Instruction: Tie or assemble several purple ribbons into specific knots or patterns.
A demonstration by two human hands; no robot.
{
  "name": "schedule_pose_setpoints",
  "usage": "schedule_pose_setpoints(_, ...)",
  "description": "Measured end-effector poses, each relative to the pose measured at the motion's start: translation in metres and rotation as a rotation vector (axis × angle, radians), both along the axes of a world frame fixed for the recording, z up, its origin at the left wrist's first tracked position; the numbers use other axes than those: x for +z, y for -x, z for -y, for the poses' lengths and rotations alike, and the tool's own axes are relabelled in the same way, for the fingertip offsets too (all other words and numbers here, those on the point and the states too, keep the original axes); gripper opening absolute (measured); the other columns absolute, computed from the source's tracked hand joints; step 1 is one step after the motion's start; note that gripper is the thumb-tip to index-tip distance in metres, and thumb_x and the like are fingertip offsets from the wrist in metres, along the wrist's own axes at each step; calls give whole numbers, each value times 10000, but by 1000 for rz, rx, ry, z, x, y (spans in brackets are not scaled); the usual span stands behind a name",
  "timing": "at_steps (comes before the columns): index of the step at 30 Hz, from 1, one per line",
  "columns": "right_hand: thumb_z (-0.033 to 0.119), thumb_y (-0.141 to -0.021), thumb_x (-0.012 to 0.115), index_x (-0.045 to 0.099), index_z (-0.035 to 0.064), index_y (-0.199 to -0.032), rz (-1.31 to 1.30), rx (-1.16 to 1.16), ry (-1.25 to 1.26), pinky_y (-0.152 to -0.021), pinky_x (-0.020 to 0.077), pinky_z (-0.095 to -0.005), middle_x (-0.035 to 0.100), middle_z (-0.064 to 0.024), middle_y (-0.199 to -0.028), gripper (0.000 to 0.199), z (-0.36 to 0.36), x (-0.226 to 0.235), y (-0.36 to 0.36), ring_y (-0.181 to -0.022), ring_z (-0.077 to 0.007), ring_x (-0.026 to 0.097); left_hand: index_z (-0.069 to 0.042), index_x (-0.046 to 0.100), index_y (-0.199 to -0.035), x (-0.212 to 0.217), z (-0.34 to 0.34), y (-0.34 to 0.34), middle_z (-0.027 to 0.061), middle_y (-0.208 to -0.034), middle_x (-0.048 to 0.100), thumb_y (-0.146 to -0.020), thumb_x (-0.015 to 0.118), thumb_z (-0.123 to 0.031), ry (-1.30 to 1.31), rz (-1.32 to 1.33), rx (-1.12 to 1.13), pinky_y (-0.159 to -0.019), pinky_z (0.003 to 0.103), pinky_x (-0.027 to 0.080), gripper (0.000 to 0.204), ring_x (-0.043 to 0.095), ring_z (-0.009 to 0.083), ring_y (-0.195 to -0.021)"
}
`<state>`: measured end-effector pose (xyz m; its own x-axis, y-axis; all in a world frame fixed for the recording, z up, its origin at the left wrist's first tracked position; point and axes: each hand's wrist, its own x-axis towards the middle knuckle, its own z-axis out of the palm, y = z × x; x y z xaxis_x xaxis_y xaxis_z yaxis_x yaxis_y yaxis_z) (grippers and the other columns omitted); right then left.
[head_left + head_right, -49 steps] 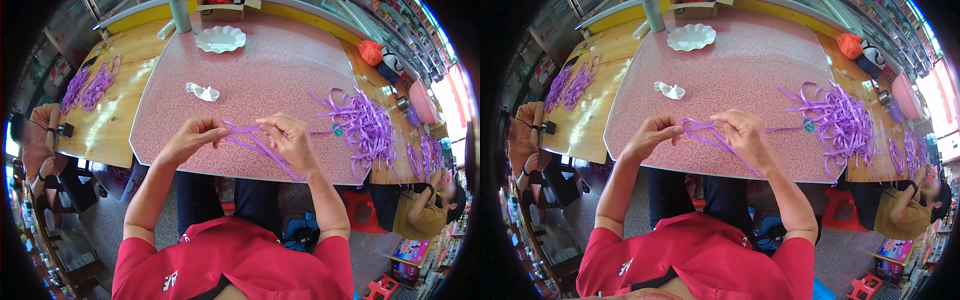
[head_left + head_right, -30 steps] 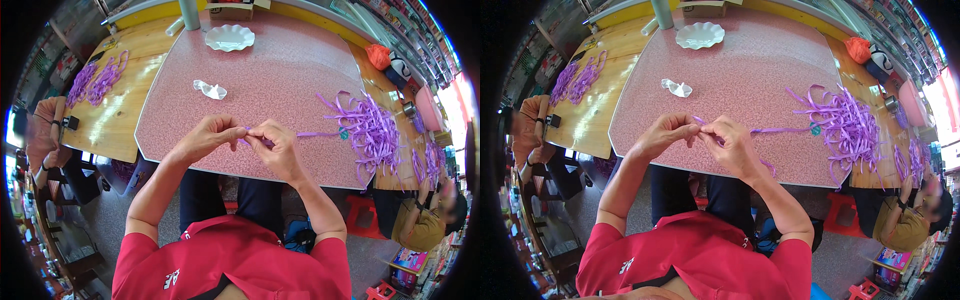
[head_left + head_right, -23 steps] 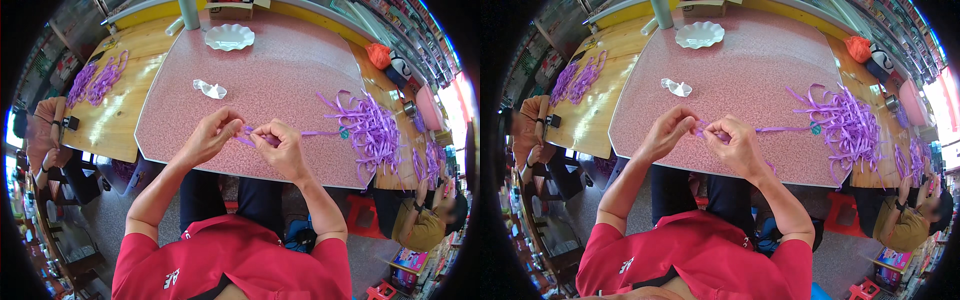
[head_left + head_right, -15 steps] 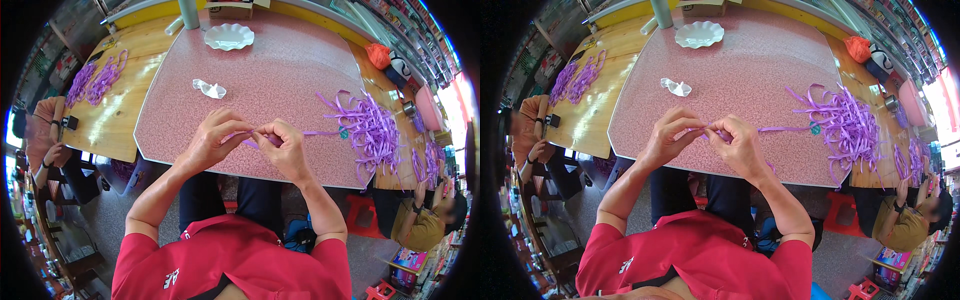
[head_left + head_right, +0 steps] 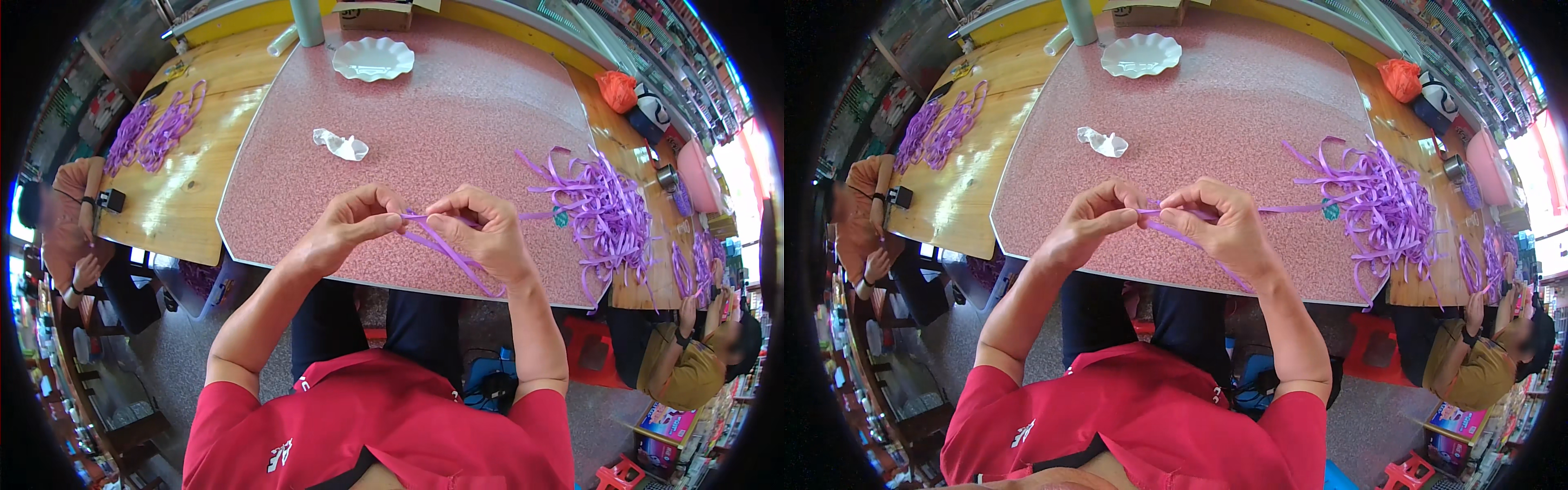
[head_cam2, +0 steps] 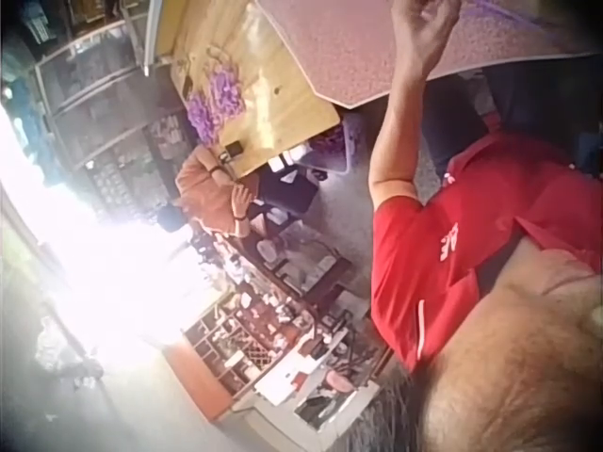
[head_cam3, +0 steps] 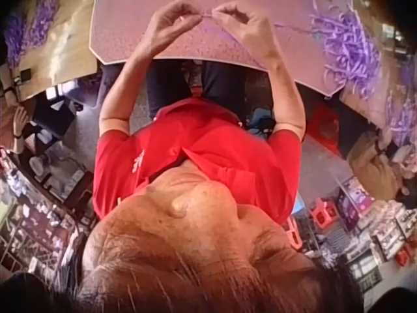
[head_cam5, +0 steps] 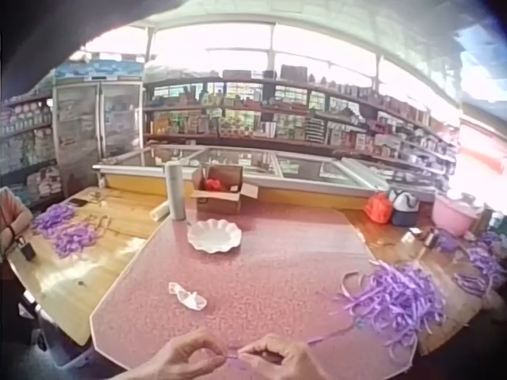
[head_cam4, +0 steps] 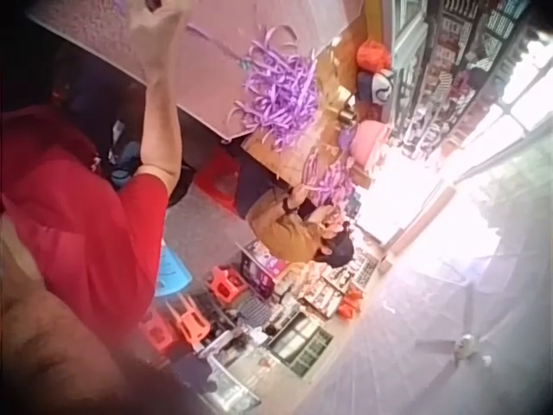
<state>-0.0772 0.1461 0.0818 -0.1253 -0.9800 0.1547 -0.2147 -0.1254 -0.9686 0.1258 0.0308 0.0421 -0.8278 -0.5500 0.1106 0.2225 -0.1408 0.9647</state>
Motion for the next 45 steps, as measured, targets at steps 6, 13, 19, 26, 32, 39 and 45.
schedule_pose_setpoints(6,-8,-822,778,738,48,-926,-139,-6,235,-562,385,-210,609,19,-809,125,8,-14,1,-684,-37,530,-50,620,-997,-1,-7,-2,63,-997,658,-946,666,-141,-576,-181,-131,-902,338,486,114,619,163,-940)
schedule_pose_setpoints(13,-20,-756,809,696,56,-886,-665,-123,575,-527,464,-298,599,-50,-805,189,10,-31,-8,-652,-151,606,-45,643,-1016,-2,-22,6,97,-1053,689,-956,646,-130,-888,-244,88,-870,298,497,104,628,136,-920)
schedule_pose_setpoints(19,-16,-820,768,699,34,-910,-562,-194,423,-529,468,-293,620,-61,-838,124,10,-39,-15,-659,-138,612,-23,677,-1025,-11,-31,21,90,-1116,689,-947,664,-78,-83,-8,392,-873,300,486,96,634,151,-949)
schedule_pose_setpoints(26,171,-958,693,717,11,-896,39,-146,-52,-508,366,-212,569,40,-714,173,7,-26,-8,-659,-33,521,-49,672,-937,3,-22,25,72,-1002,726,-791,754,7,1062,86,607,-838,375,498,176,632,287,-1009)
schedule_pose_setpoints(32,198,-962,696,733,29,-934,229,-75,-275,-547,369,-190,576,58,-714,175,11,-18,-5,-673,-15,505,-87,679,-936,13,-13,17,35,-1036,720,-789,756,-54,1379,100,613,-817,400,454,170,631,270,-1036)
schedule_pose_setpoints(39,47,-855,762,707,27,-915,-363,-251,329,-547,484,-270,636,-22,-796,84,19,-38,-18,-685,-117,626,-72,698,-1025,12,-26,21,80,-1088,718,-895,719,-92,-156,-149,375,-989,362,463,134,626,231,-1078)
schedule_pose_setpoints(45,-1,-795,771,712,37,-941,-709,-268,514,-551,502,-320,643,-97,-838,162,20,-33,-26,-664,-212,639,-100,692,-988,2,-16,22,40,-1077,718,-854,732,-76,730,79,613,-969,402,443,143,586,251,-1141)
